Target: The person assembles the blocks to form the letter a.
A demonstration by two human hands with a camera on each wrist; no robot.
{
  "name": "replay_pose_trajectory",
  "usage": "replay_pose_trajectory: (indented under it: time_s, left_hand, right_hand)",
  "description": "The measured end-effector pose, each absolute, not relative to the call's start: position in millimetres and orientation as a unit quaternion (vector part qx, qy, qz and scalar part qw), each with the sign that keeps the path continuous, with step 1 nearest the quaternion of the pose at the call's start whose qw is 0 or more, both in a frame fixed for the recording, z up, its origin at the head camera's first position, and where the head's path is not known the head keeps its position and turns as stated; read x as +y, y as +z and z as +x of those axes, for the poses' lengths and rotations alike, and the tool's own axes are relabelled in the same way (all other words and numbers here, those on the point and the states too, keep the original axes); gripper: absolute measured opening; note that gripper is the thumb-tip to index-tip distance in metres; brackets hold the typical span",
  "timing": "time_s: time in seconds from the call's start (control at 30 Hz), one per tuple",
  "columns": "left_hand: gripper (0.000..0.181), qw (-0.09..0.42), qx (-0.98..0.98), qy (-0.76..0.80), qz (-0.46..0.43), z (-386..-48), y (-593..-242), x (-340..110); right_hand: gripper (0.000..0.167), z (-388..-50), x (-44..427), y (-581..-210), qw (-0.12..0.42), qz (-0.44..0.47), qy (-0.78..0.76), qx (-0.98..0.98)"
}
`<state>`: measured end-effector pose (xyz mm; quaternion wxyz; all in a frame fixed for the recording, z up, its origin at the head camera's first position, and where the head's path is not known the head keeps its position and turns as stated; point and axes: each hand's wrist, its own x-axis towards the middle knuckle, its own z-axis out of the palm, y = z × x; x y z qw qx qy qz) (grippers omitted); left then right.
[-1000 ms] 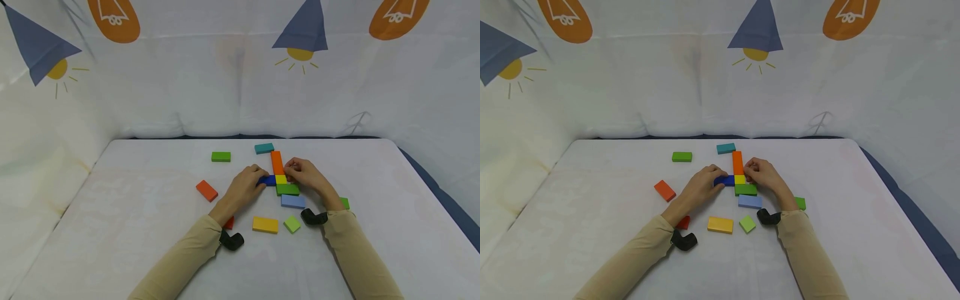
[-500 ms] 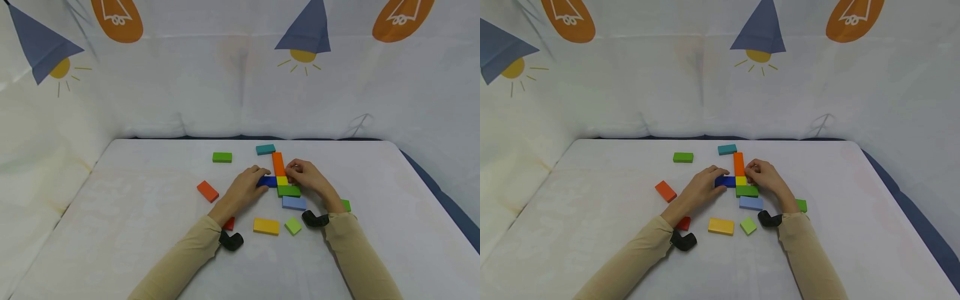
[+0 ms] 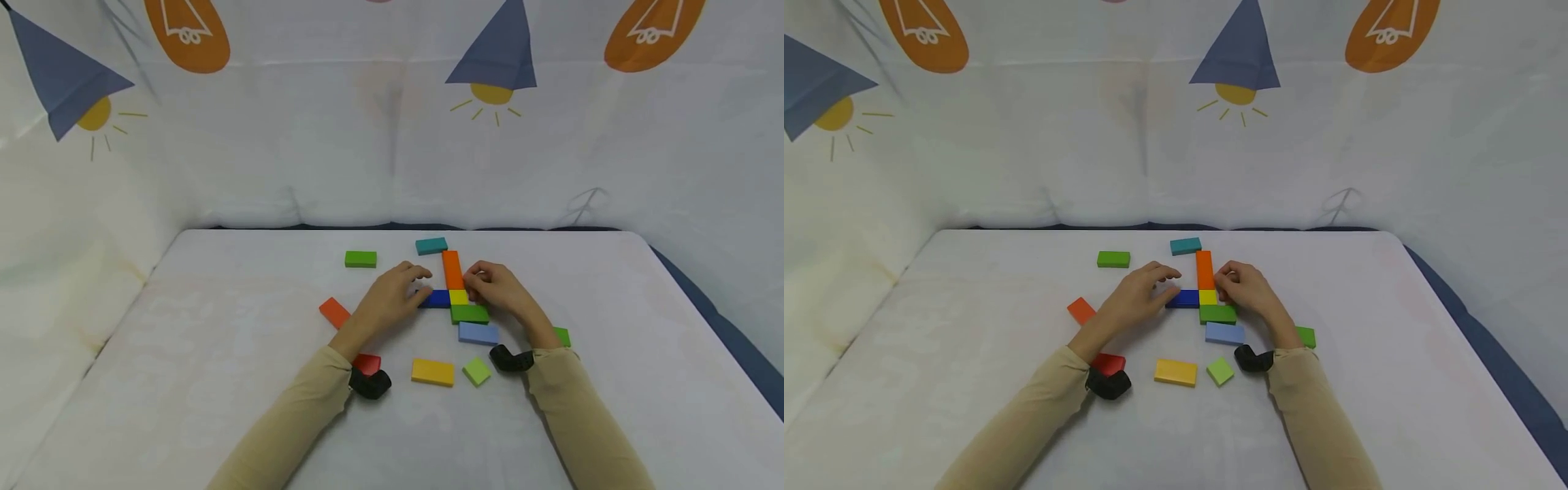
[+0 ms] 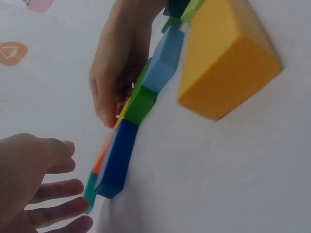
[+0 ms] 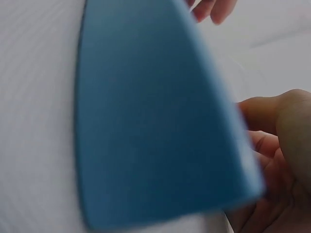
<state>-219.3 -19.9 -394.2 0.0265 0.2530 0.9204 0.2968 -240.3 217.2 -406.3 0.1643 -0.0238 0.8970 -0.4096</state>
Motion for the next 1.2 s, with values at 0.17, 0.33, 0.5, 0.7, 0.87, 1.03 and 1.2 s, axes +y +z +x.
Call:
replay_pose_trajectory:
  time_s: [0.17, 0.33, 0.5, 0.7, 0.87, 1.03, 1.2]
  left_hand:
    - [0.032, 0.014, 0.923, 0.275, 0.268, -234, -382, -24]
    - [0.030, 0.005, 0.929, 0.260, 0.263, -255, -374, -25]
    - [0.028, 0.002, 0.939, 0.230, 0.257, -276, -370, -20]
    - [0.027, 0.017, 0.948, 0.198, 0.251, -291, -369, -11]
    - [0.027, 0.027, 0.949, 0.197, 0.246, -297, -370, -6]
    - [0.030, 0.035, 0.953, 0.193, 0.232, -303, -376, -3]
    - [0.038, 0.039, 0.953, 0.195, 0.229, -309, -381, 2]
  right_hand:
    - [0.027, -241, 215, -403, 0.164, -0.024, -0.392, 0.905]
    - [0.027, -237, 213, -401, 0.151, -0.035, -0.349, 0.924]
    - [0.029, -236, 212, -402, 0.138, -0.036, -0.318, 0.937]
    - [0.034, -237, 210, -402, 0.139, -0.034, -0.317, 0.938]
    - [0.034, -237, 206, -401, 0.135, -0.031, -0.312, 0.940]
    - [0.033, -236, 206, -402, 0.138, -0.031, -0.314, 0.939]
    - [0.034, -235, 207, -402, 0.136, -0.030, -0.315, 0.939]
